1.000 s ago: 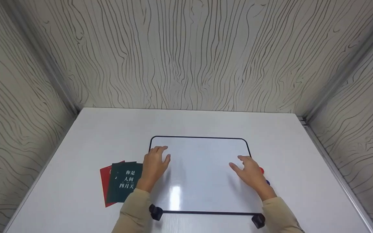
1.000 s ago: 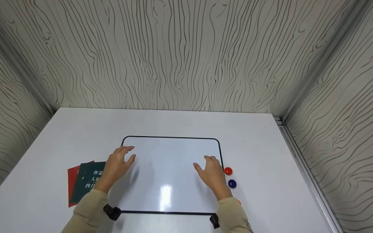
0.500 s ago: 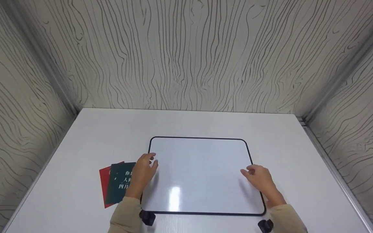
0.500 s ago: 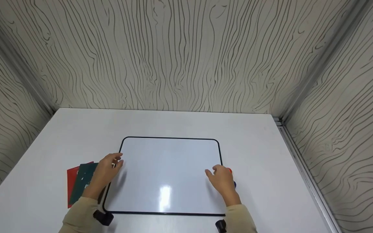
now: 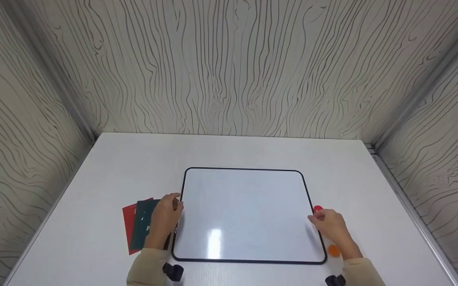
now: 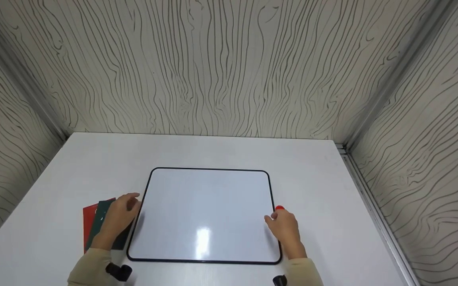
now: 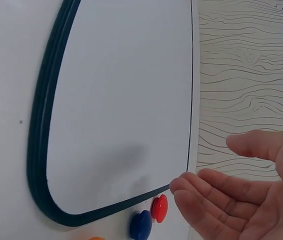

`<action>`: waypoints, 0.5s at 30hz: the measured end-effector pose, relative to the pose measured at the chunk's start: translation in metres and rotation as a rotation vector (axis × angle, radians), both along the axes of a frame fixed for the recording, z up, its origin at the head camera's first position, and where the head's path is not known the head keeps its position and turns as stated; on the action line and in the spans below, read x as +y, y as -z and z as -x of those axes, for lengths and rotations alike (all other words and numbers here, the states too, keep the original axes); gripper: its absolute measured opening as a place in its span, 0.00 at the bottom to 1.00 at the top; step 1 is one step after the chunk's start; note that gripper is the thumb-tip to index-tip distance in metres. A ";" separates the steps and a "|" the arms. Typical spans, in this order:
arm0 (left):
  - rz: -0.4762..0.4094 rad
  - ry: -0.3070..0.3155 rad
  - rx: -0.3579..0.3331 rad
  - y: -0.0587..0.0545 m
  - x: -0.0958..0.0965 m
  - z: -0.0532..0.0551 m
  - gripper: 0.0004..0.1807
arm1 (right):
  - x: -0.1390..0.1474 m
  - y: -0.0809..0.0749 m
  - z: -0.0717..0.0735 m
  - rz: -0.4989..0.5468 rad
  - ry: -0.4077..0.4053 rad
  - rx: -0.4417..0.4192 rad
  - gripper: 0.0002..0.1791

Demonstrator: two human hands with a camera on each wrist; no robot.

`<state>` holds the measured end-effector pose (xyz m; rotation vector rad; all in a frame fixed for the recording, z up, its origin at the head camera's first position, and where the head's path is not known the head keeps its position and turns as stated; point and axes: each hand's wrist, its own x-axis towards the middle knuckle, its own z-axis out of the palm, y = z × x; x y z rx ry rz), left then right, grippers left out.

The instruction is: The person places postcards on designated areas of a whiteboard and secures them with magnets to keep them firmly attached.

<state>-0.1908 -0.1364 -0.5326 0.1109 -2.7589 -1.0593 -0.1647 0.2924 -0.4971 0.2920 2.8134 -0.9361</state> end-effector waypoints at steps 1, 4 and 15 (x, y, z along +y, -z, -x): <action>0.000 -0.002 -0.001 0.001 -0.002 -0.001 0.15 | 0.001 0.001 -0.001 -0.003 0.004 -0.007 0.16; -0.004 -0.007 0.006 0.002 -0.007 -0.003 0.15 | 0.004 0.003 -0.004 -0.012 0.019 -0.033 0.14; -0.011 -0.039 0.014 0.007 -0.021 -0.014 0.16 | 0.014 0.015 -0.008 -0.032 0.105 -0.126 0.13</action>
